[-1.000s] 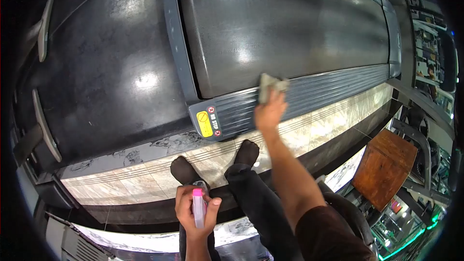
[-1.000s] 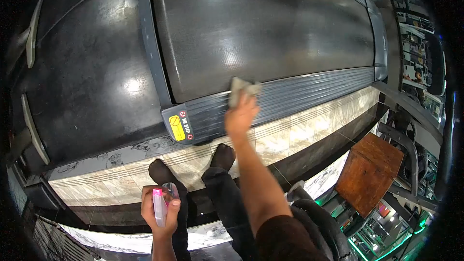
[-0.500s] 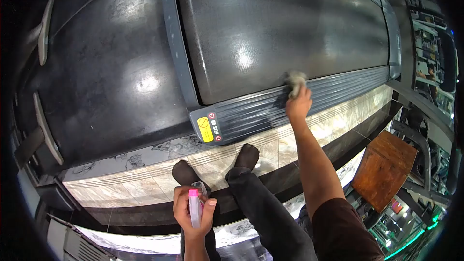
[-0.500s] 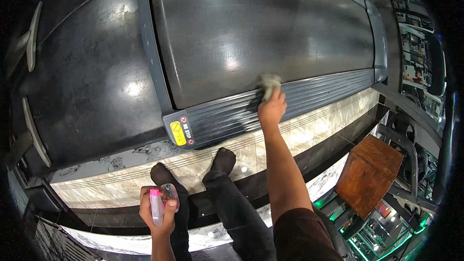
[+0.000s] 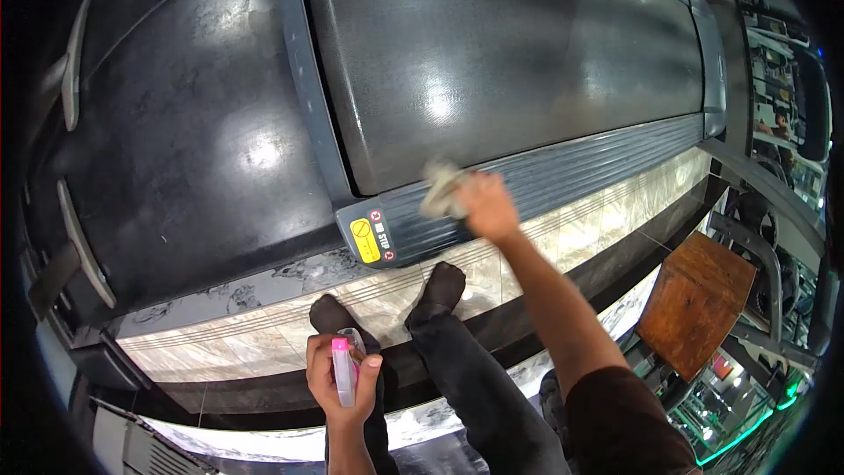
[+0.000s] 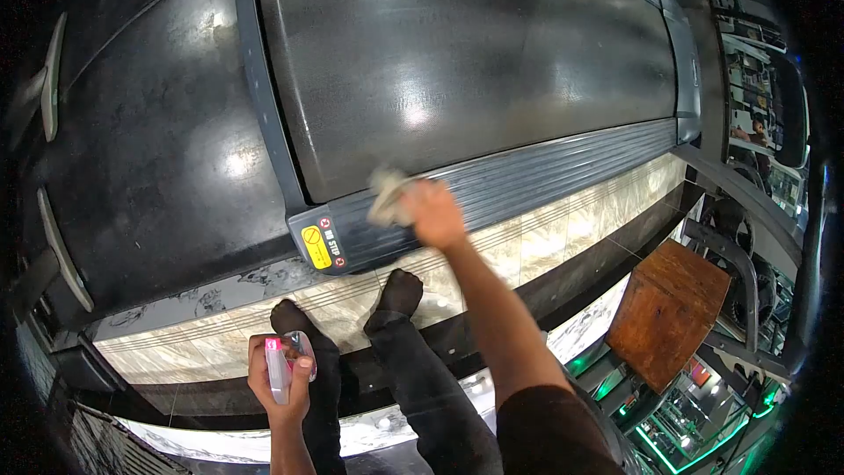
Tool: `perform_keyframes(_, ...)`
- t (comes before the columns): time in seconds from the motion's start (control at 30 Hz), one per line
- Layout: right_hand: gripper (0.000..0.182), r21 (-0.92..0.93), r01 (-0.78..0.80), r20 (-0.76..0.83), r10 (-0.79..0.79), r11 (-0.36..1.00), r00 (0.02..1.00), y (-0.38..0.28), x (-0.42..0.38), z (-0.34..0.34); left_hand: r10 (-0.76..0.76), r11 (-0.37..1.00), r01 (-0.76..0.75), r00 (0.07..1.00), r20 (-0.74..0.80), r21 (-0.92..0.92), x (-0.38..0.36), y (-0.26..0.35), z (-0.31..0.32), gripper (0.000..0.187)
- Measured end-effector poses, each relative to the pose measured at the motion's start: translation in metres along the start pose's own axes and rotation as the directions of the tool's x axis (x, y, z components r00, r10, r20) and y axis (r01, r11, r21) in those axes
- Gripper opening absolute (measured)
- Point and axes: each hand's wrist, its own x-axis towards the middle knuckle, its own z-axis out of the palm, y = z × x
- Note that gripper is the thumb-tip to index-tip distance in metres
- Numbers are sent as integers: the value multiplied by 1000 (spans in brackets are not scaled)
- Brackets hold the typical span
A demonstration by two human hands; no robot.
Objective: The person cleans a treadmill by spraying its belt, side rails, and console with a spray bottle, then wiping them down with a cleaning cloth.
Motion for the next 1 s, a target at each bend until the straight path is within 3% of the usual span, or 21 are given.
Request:
perform_keyframes(0.03, 41, -140, -168, -34, 165, 976, 986, 17, 4, -25, 1, 1000, -1, 1000, 8, 2, 1, 0, -1, 36)
perform_keyframes(0.07, 50, -157, -250, -31, 248, 955, 968, 38, 5, -33, 39, 999, -39, 999, -8, -14, 4, -4, 1, 35)
perform_keyframes(0.1, 59, -197, -323, -177, 290, 926, 940, 47, 6, -36, 68, 997, -69, 998, -15, -26, 4, -8, 1, 34)
perform_keyframes(0.2, 64, 93, -696, -466, 649, 712, 601, 23, 16, -9, 81, 996, -82, 996, -24, -40, 3, -10, 1, 34)
perform_keyframes(0.23, 68, 40, -626, -462, 569, 779, 680, 1, 20, -5, 73, 996, -74, 997, -25, -42, 2, -8, 3, 33)
perform_keyframes(0.33, 67, -11, -614, -186, 601, 789, 777, -95, 29, -6, 93, 996, -93, 996, 4, -19, 5, -9, 4, 34)
perform_keyframes(0.4, 64, -23, -433, -14, 433, 901, 901, -132, 20, 9, 72, 997, -72, 997, -3, -42, 6, -8, 6, 34)
perform_keyframes(0.43, 60, -34, -287, 2, 287, 957, 958, -136, 9, 37, 61, 997, -61, 998, -7, -54, 6, -7, 7, 34)
perform_keyframes(0.47, 55, 80, -186, 32, 184, 979, 982, -141, 0, 28, 36, 998, -36, 999, -6, -54, 7, -4, 9, 36)
perform_keyframes(0.53, 50, -33, 159, -36, -160, 987, 986, -108, -10, 14, -28, 999, 28, 1000, -3, -46, 7, 2, 10, 40)
perform_keyframes(0.6, 39, 61, 145, 323, -157, 988, 933, -36, -7, -11, -17, 1000, 17, 1000, 10, -6, 6, 2, 10, 41)
perform_keyframes(0.63, 43, -178, 324, -88, -343, 929, 935, 22, -18, -5, -25, 1000, 25, 1000, 16, 1, 5, 3, 11, 41)
perform_keyframes(0.67, 39, -186, 25, 112, -4, 982, 994, 58, -28, -18, -26, 1000, 26, 999, 19, 2, 5, 2, 14, 41)
perform_keyframes(0.7, 41, -410, -83, 67, 121, 908, 990, 86, -30, -36, -15, 999, 13, 999, 37, 32, 5, 0, 15, 43)
perform_keyframes(0.73, 53, -255, -327, -11, 336, 910, 942, 108, -34, -41, -15, 1000, 14, 999, 41, 24, 6, 0, 18, 43)
perform_keyframes(0.77, 67, -45, -555, -131, 546, 830, 827, 112, -39, -41, -20, 1000, 19, 999, 46, 21, 6, 2, 21, 43)
perform_keyframes(0.8, 69, 12, -607, -152, 601, 795, 785, 101, -39, -32, -30, 999, 29, 998, 53, 21, 5, 4, 22, 42)
perform_keyframes(0.87, 73, 122, -690, -196, 698, 714, 688, 55, -19, -6, 8, 1000, -9, 998, 54, 14, 4, 3, 28, 38)
perform_keyframes(0.93, 68, 157, -423, -407, 449, 892, 796, -23, -17, 52, 118, 993, -119, 991, 55, 13, 8, -2, 33, 36)
perform_keyframes(0.97, 56, 279, -403, -171, 458, 872, 872, -66, -11, 47, 112, 993, -113, 992, 60, 15, 8, -2, 34, 36)
perform_keyframes(1.0, 43, 208, -201, -50, 216, 957, 975, -101, -11, 34, 106, 994, -107, 992, 61, 18, 8, -1, 34, 36)
